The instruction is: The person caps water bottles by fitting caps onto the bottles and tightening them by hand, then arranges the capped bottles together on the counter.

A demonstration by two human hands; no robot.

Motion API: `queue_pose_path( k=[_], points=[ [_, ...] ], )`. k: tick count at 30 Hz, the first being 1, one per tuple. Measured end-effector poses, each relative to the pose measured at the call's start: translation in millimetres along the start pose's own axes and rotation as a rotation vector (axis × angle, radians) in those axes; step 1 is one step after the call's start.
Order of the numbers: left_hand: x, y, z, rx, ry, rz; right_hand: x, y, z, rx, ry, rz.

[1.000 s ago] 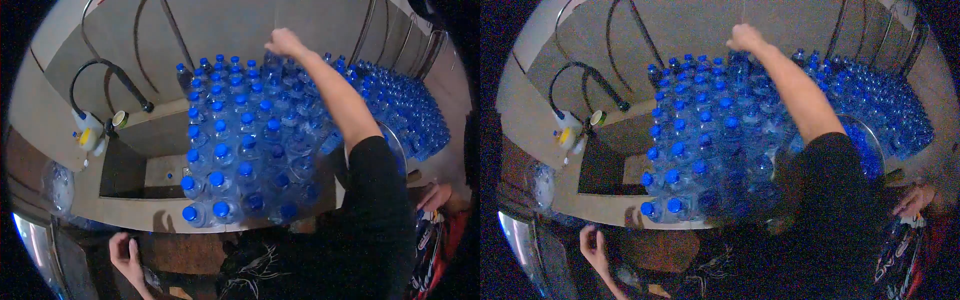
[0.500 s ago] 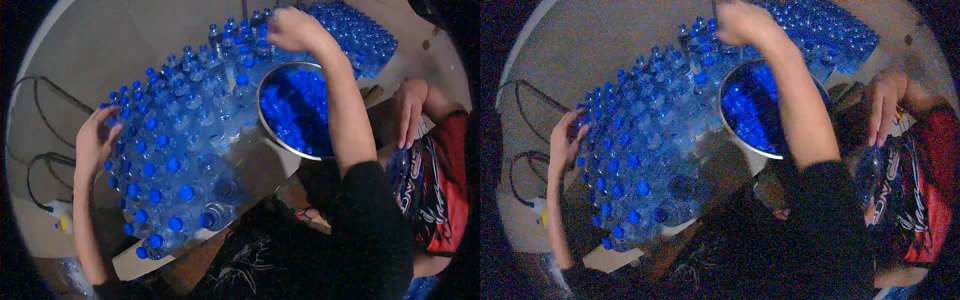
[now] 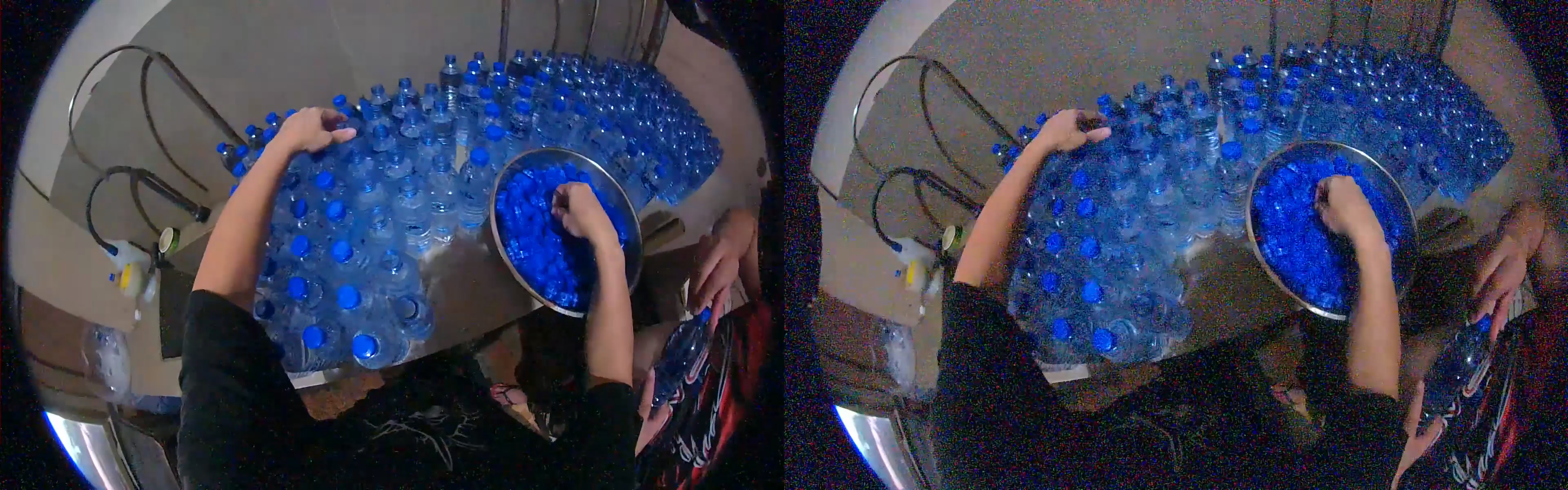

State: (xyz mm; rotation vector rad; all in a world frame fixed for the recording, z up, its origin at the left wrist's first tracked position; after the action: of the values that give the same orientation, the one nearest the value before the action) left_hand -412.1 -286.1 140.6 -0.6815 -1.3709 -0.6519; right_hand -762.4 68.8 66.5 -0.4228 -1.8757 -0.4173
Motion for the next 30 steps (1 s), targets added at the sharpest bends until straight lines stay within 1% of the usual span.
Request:
queue_pose_path(
  k=[1, 2, 3, 4, 5, 8, 10, 11, 12, 13, 14, 15, 16, 17, 18, 20, 21, 22, 24, 25, 28, 29, 30],
  points=[
    [7, 9, 12, -0.009, -0.021, 0.016, 5, 4, 0, -0.033, -0.042, 0.005],
    [11, 13, 22, -0.023, -0.038, 0.037, 9, 7, -3, -0.040, -0.042, 0.071],
    [10, 13, 27, -0.024, -0.117, 0.053, 12, 11, -7, -0.044, -0.038, 0.137],
    [5, 10, 24, -0.008, -0.104, 0.058, 14, 13, -8, -0.042, -0.035, 0.202],
    [1, 8, 20, 0.008, -0.095, 0.063, 12, 12, -3, -0.009, -0.074, 0.237],
    [6, 3, 33, 0.017, -0.131, 0.083, 13, 15, 4, -0.041, -0.238, 0.248],
    [23, 11, 40, 0.081, -0.175, 0.064, 16, 14, 14, 0.002, -0.351, 0.381],
    [20, 6, 19, 0.016, -0.090, 0.202, 16, 13, 17, 0.039, -0.409, 0.435],
    [35, 10, 13, 0.039, -0.103, 0.224, 20, 14, 14, 0.018, -0.575, 0.495],
    [53, 17, 12, 0.062, -0.111, 0.245, 24, 9, 23, 0.005, -0.744, 0.458],
    [71, 28, 11, 0.087, -0.098, 0.280, 30, 5, 34, 0.042, -0.662, 0.532],
    [92, 43, 9, 0.113, -0.084, 0.312, 29, -2, 52, 0.116, -0.665, 0.593],
    [115, 62, 6, 0.118, -0.055, 0.335, 43, 11, 36, 0.020, -0.737, 0.518],
    [126, 70, -21, 0.030, -0.050, 0.414, 50, 19, 29, 0.006, -0.695, 0.481],
    [145, 98, -25, -0.018, 0.015, 0.469, 54, 23, 20, -0.007, -0.655, 0.446],
    [183, 172, -4, 0.034, 0.382, 0.587, 56, 34, -19, 0.124, -0.783, 0.271],
    [194, 201, -6, 0.054, 0.368, 0.658, 55, 39, -42, 0.181, -0.844, 0.182],
    [202, 228, -8, 0.068, 0.350, 0.730, 56, 46, -71, 0.216, -0.847, 0.164],
    [210, 282, -13, 0.030, 0.541, 0.788, 55, 63, -141, 0.273, -0.855, 0.132],
    [211, 305, -24, 0.115, 0.482, 0.817, 51, 72, -180, 0.323, -0.917, 0.207],
    [190, 387, -24, 0.213, 0.430, 0.712, 42, 86, -275, 0.547, -0.902, 0.143],
    [156, 403, -94, 0.034, 0.163, 0.701, 37, 97, -310, 0.587, -0.831, 0.089],
    [132, 426, -86, 0.040, 0.073, 0.650, 33, 109, -345, 0.628, -0.759, 0.031]
  ],
)
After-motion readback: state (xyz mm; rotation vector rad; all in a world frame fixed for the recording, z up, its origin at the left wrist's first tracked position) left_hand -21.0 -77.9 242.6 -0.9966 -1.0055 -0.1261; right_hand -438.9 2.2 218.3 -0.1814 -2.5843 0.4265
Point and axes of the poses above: each hand's wrist, its own y-axis away from the middle knuckle, its own x-axis out of the back of the hand, z = x × y, the point moved 1 cm from there along -y, towards the middle knuckle, and after that the axes turned 5 degrees about -x, right-handed, at the moved point
